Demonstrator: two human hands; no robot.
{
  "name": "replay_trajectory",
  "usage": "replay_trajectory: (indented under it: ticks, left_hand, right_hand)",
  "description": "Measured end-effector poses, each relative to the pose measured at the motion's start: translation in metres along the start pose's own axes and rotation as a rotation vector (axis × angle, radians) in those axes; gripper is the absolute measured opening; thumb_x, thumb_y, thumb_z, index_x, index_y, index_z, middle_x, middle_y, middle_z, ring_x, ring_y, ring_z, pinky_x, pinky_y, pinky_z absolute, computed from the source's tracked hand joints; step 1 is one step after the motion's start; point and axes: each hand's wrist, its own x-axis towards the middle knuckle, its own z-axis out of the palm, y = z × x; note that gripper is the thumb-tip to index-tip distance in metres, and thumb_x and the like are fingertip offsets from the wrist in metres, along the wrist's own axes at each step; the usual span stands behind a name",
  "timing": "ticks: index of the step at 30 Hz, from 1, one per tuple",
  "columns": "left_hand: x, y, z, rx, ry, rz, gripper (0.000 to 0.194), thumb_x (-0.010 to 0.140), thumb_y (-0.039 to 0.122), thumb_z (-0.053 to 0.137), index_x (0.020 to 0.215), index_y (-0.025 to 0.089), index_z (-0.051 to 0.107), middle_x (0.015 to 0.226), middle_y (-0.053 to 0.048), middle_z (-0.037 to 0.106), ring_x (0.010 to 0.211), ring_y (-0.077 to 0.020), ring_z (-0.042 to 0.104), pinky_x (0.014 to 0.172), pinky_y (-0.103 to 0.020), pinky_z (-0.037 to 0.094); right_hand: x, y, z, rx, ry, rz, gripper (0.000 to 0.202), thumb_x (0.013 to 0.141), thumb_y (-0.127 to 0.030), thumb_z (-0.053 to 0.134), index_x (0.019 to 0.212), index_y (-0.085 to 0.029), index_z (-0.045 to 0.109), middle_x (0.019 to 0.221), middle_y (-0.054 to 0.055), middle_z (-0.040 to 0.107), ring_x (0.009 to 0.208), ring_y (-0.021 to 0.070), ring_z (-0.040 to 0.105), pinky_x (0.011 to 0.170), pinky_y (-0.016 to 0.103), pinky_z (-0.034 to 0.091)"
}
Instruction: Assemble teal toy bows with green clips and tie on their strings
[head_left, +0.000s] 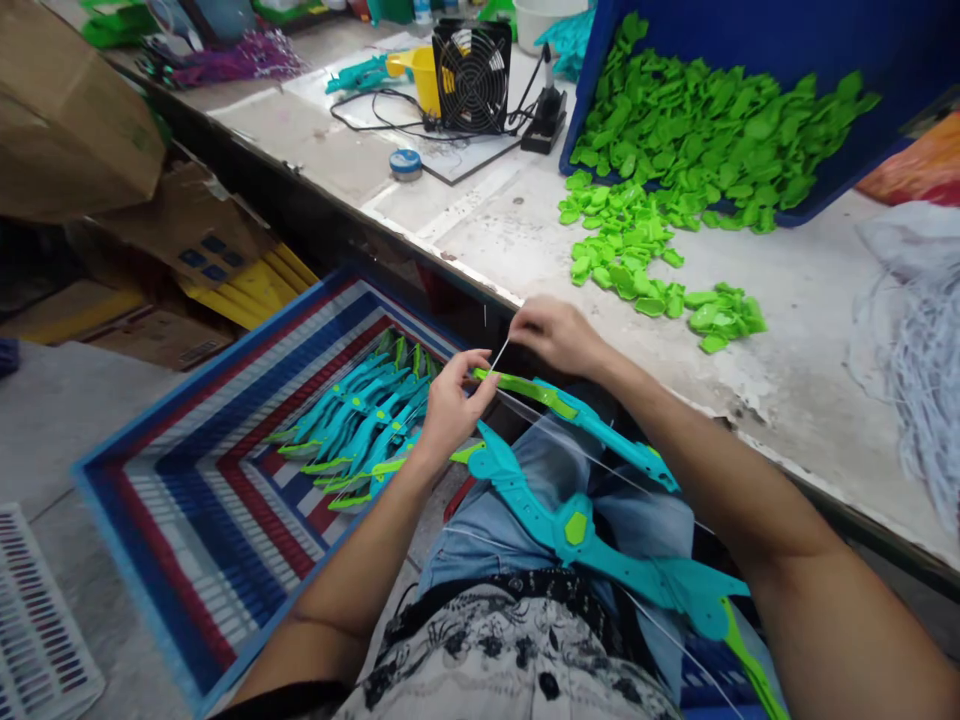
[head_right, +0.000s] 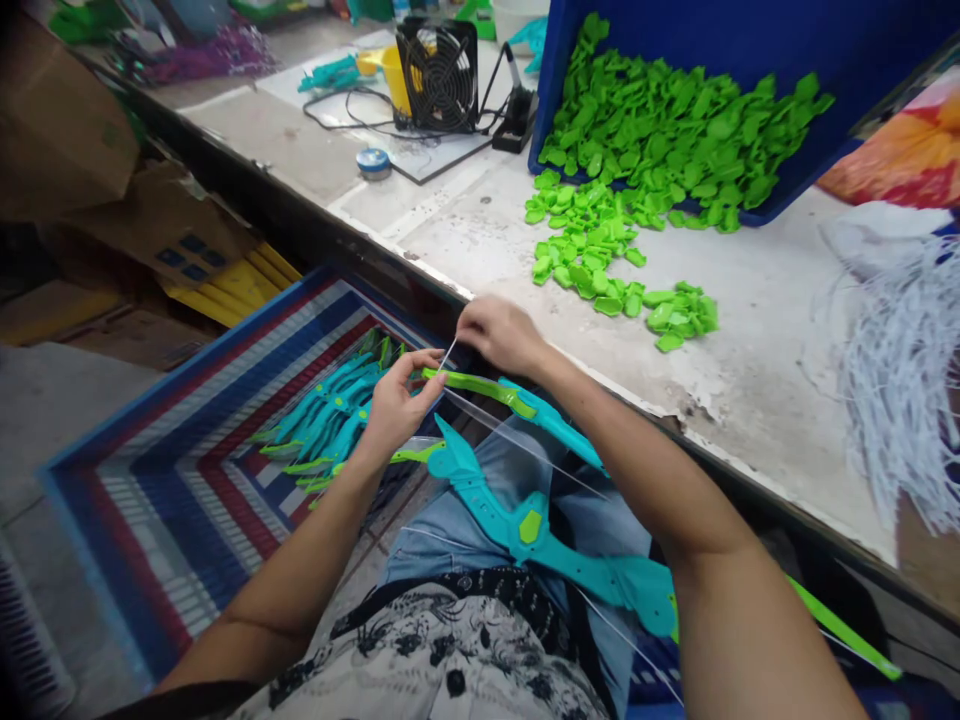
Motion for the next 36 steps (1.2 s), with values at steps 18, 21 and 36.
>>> replay_trajectory:
  ticks: [18,21,36]
  left_hand:
    - [0.025,0.030,-0.016,-0.056,0.041,-0.014,0.008,0.072,0.024,0.068,0.073,0.016,0.066,0.081,-0.003,0.066,0.069,-0.0112,0.057,0.063,-0.022,0.045]
    - [0.019,0.033,-0.012,-0.215,0.057,-0.066,0.013,0.076,0.029,0.064,0.080,0.017,0.063,0.070,-0.001,0.065,0.056,-0.0102,0.057,0.048,-0.021,0.042]
    - [0.023,0.033,-0.012,-0.546,-0.075,-0.401,0.030,0.056,0.034,0.078,0.067,0.013,0.061,0.054,0.000,0.061,0.044,-0.0099,0.057,0.041,-0.019,0.047]
  right_hand:
    - [-0.059,-0.064,0.085,0.374,0.511,0.223,0.006,0.083,-0.022,0.060,0.079,-0.019,0.061,0.090,0.004,0.053,0.092,0.0169,0.056,0.083,0.033,0.048]
    - [-0.051,-0.068,0.082,0.466,0.575,0.297,0.007,0.083,-0.025,0.060,0.079,-0.020,0.062,0.090,0.004,0.053,0.086,0.0149,0.056,0.075,0.030,0.051]
    - [-0.046,-0.076,0.078,0.399,0.524,0.173,0.026,0.089,-0.023,0.050,0.111,-0.026,0.065,0.102,0.005,0.056,0.093,0.0148,0.057,0.082,0.031,0.051]
